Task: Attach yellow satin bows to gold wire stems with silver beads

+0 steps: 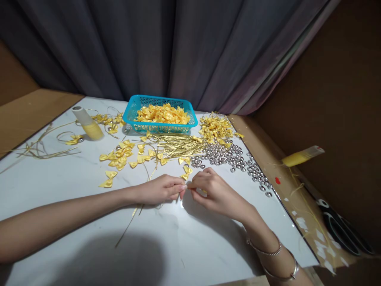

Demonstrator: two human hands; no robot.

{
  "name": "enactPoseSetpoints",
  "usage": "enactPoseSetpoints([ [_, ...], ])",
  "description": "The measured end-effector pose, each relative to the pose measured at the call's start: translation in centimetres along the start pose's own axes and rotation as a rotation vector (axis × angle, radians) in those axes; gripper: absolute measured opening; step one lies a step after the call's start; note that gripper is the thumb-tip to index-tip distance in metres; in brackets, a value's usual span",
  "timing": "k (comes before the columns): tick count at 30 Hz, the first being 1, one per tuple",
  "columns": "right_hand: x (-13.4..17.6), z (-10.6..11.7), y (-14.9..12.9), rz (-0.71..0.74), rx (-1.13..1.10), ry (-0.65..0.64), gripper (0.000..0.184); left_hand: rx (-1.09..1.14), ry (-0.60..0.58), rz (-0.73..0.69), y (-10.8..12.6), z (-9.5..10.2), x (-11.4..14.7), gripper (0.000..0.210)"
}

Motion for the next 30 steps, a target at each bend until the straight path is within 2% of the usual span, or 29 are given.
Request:
enactPoseSetpoints([
  [8, 0.1, 0.2, 0.1, -0.014, -0.008, -0.021, 0.021, -0.036, 0.031, -0.013, -0.3, 0.1, -0.1, 0.029],
  [16, 0.2, 0.8, 1.8, -0.042, -0.008, -0.019, 0.021, 0.044, 0.021, 0.005, -0.6, 0.0, 0.0, 0.031],
  [23, 0.3, 0.5, 1.0, 0.016, -0.077, -0.036, 0.016, 0.051, 0.014, 0.000, -0.4, -0.1, 0.0, 0.030],
  [30, 0.1, 0.4, 0.4, 0.049, -0.097, -0.015, 0.020, 0.001, 0.022, 0.029, -0.6, 0.1, 0.0, 0.029],
])
Point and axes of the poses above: each hand's wrist, its own x-axis away from the middle knuckle, its own z-axis out of the back of the hand, y = z × x, the point moved 7 cm from there along -x, towards the middle knuckle, and after that the axes turned 6 degrees about -z, right-handed, at the moved point
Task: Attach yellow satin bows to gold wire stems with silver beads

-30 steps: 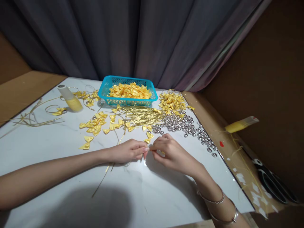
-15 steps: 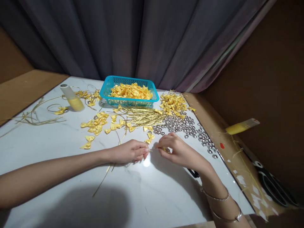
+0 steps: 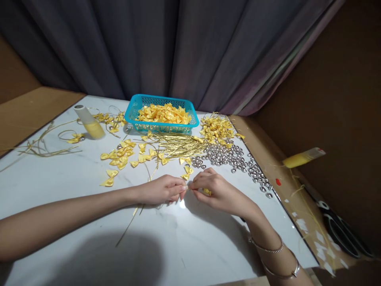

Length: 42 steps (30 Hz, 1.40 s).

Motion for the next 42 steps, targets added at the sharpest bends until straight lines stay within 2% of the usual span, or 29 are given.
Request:
enactPoseSetpoints([
  [6, 0.1, 0.0, -0.4, -0.002, 0.063, -0.014, 0.021, 0.056, -0.025, -0.022, 0.2, -0.2, 0.0, 0.029],
  [13, 0.3, 0.6, 0.6, -0.044, 0.066, 0.020, 0.019, 0.307, -0.212, 0.058, 0.1, -0.9, 0.2, 0.033],
  [19, 0.3, 0.8, 1.0, -0.063, 0.086, 0.000, 0.019, 0.444, -0.238, 0.078, -0.3, -0.6, 0.2, 0.041],
  [27, 0.3, 0.7, 1.2, -0.052, 0.112, 0.001, 0.016, 0.414, -0.249, 0.107, -0.8, -0.7, 0.3, 0.046],
  [34, 0.3, 0.6, 1.3, -0.041, 0.103, -0.015, 0.016, 0.336, -0.265, 0.088, -0.1, -0.7, 0.4, 0.030],
  [37, 0.4, 0.7, 2.0, -0.108, 0.070, -0.028, 0.017, 0.268, -0.289, 0.066, 0.3, -0.9, 0.7, 0.031],
  [40, 0.6, 0.7, 3.3, -0.271, -0.088, -0.054, 0.016, -0.058, -0.229, -0.006, 1.3, -0.7, 1.1, 0.031],
  [42, 0.7, 0.3, 3.9, -0.385, -0.307, -0.076, 0.016, -0.363, -0.178, -0.150, 3.1, -1.0, 1.8, 0.028],
])
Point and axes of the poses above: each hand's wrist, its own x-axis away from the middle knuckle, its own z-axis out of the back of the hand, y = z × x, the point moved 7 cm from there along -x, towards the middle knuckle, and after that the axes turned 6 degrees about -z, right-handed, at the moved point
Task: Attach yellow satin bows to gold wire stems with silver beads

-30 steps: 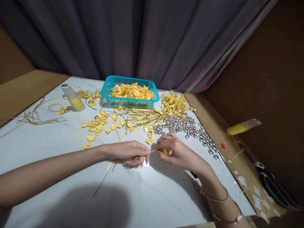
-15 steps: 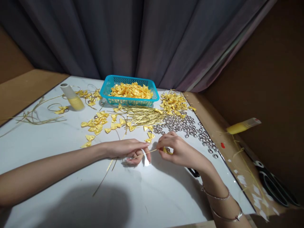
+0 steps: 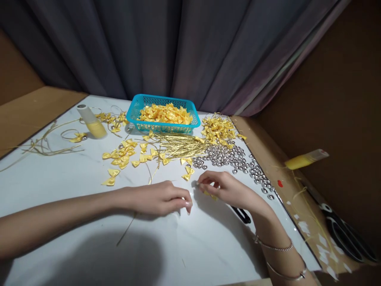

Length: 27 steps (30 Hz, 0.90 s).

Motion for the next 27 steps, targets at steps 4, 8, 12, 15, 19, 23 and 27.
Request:
enactPoseSetpoints([
  [4, -0.1, -4.0, -0.3, -0.170, -0.575, -0.354, 0.036, -0.459, 0.026, -0.208, 4.4, -1.1, 1.2, 0.027],
  [8, 0.1, -9.2, -1.6, -0.337, -1.014, -0.635, 0.038, -0.572, -0.034, -0.280, 6.1, -3.2, 2.1, 0.028],
  [12, -0.6, -10.5, -2.4, -0.334, -1.230, -0.582, 0.022, -0.769, -0.134, -0.451, 6.0, -5.9, 2.6, 0.033],
  [15, -1.2, -8.6, -2.0, -0.262, -1.333, -0.434, 0.021, -0.830, -0.198, -0.503, 5.5, -7.2, 2.6, 0.031],
  [19, -1.6, -4.4, -0.3, -0.174, -1.364, -0.208, 0.023, -0.740, -0.101, -0.464, 5.6, -6.5, 2.3, 0.025],
  [23, -1.3, -1.6, 0.6, -0.117, -1.277, -0.087, 0.022, -0.616, -0.059, -0.424, 5.7, -5.9, 2.2, 0.023],
  [27, -0.4, 0.5, 0.2, -0.032, -1.109, -0.017, 0.024, -0.646, -0.118, -0.434, 5.7, -5.4, 2.0, 0.029],
])
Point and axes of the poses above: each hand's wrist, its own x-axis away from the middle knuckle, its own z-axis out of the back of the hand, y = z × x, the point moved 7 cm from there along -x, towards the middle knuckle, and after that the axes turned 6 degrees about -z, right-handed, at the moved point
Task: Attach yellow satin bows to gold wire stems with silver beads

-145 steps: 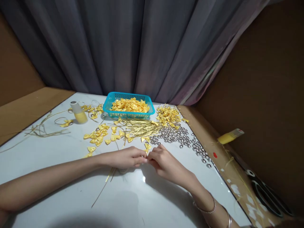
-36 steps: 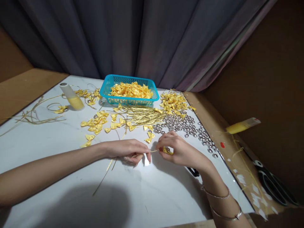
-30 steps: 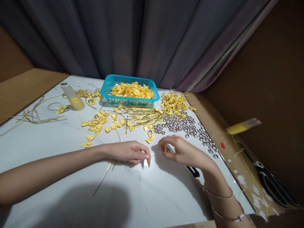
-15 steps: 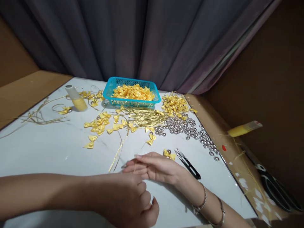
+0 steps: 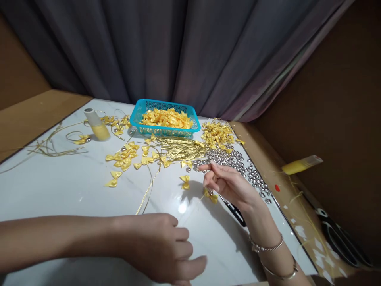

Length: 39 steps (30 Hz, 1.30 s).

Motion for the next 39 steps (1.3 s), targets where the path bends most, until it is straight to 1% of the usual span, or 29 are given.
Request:
enactPoseSetpoints([
  [2, 0.6, 0.3, -1.0, 0.038, 0.057, 0.014, 0.020, -0.038, 0.079, -0.053, -0.6, 1.4, 0.1, 0.042],
  [3, 0.9, 0.6, -1.6, 0.058, 0.078, 0.034, 0.018, -0.025, 0.183, -0.036, -1.4, 2.6, 0.3, 0.043],
  [4, 1.2, 1.0, -2.2, 0.082, 0.094, 0.058, 0.019, -0.001, 0.311, 0.008, -2.6, 4.0, 0.6, 0.038],
  [5, 1.5, 1.4, -2.7, 0.110, 0.107, 0.083, 0.023, 0.039, 0.425, 0.083, -4.1, 5.2, 1.0, 0.034],
  [6, 1.8, 1.7, -3.2, 0.139, 0.119, 0.109, 0.027, 0.051, 0.495, 0.183, -5.9, 6.1, 1.4, 0.031],
  [7, 2.0, 2.1, -3.6, 0.164, 0.134, 0.136, 0.031, 0.040, 0.507, 0.243, -7.2, 6.5, 1.4, 0.027],
  [9, 2.4, 2.9, -4.2, 0.201, 0.164, 0.194, 0.033, 0.026, 0.443, 0.247, -9.1, 6.6, 0.7, 0.022],
  [11, 2.6, 3.7, -4.4, 0.222, 0.183, 0.251, 0.032, 0.020, 0.346, 0.245, -10.2, 5.7, -0.4, 0.023],
  [13, 2.8, 4.4, -4.5, 0.238, 0.187, 0.295, 0.029, 0.006, 0.267, 0.211, -10.3, 4.5, -1.8, 0.020],
  [16, 2.9, 5.2, -4.6, 0.248, 0.190, 0.337, 0.025, -0.072, 0.157, 0.130, -9.4, 2.1, -3.9, 0.023],
  [17, 2.9, 5.4, -4.6, 0.249, 0.187, 0.343, 0.024, -0.098, 0.148, 0.126, -9.3, 1.5, -4.4, 0.020],
  [19, 2.9, 5.6, -4.6, 0.244, 0.179, 0.338, 0.022, -0.113, 0.168, 0.132, -9.5, 0.6, -5.3, 0.014],
  [21, 3.0, 5.6, -4.7, 0.237, 0.178, 0.322, 0.021, -0.071, 0.223, 0.152, -10.1, 0.3, -5.9, 0.016],
  [23, 3.0, 5.4, -4.7, 0.231, 0.193, 0.299, 0.020, -0.047, 0.263, 0.186, -10.9, 0.4, -6.0, 0.021],
  [25, 3.0, 5.2, -4.8, 0.238, 0.219, 0.275, 0.019, -0.022, 0.286, 0.230, -11.5, 1.0, -5.8, 0.024],
  [27, 3.0, 5.1, -4.9, 0.248, 0.250, 0.261, 0.018, 0.068, 0.318, 0.292, -11.9, 1.9, -5.1, 0.024],
  [30, 2.9, 4.9, -4.6, 0.235, 0.353, 0.250, 0.018, 0.382, 0.393, 0.422, -12.4, 3.4, -3.3, 0.017],
  [32, 2.6, 4.3, -4.1, 0.195, 0.462, 0.217, 0.016, 0.609, 0.398, 0.508, -12.4, 3.8, -2.0, 0.014],
  [35, 2.1, 2.4, -3.2, 0.152, 0.598, 0.113, 0.010, 0.814, 0.389, 0.557, -11.8, 4.1, -0.4, 0.017],
  [37, 1.8, 0.8, -2.6, 0.166, 0.651, 0.028, 0.006, 0.869, 0.355, 0.568, -11.4, 3.9, 0.4, 0.019],
  [39, 1.6, -0.5, -2.1, 0.175, 0.665, -0.039, 0.006, 0.876, 0.320, 0.576, -11.1, 3.5, 0.9, 0.019],
])
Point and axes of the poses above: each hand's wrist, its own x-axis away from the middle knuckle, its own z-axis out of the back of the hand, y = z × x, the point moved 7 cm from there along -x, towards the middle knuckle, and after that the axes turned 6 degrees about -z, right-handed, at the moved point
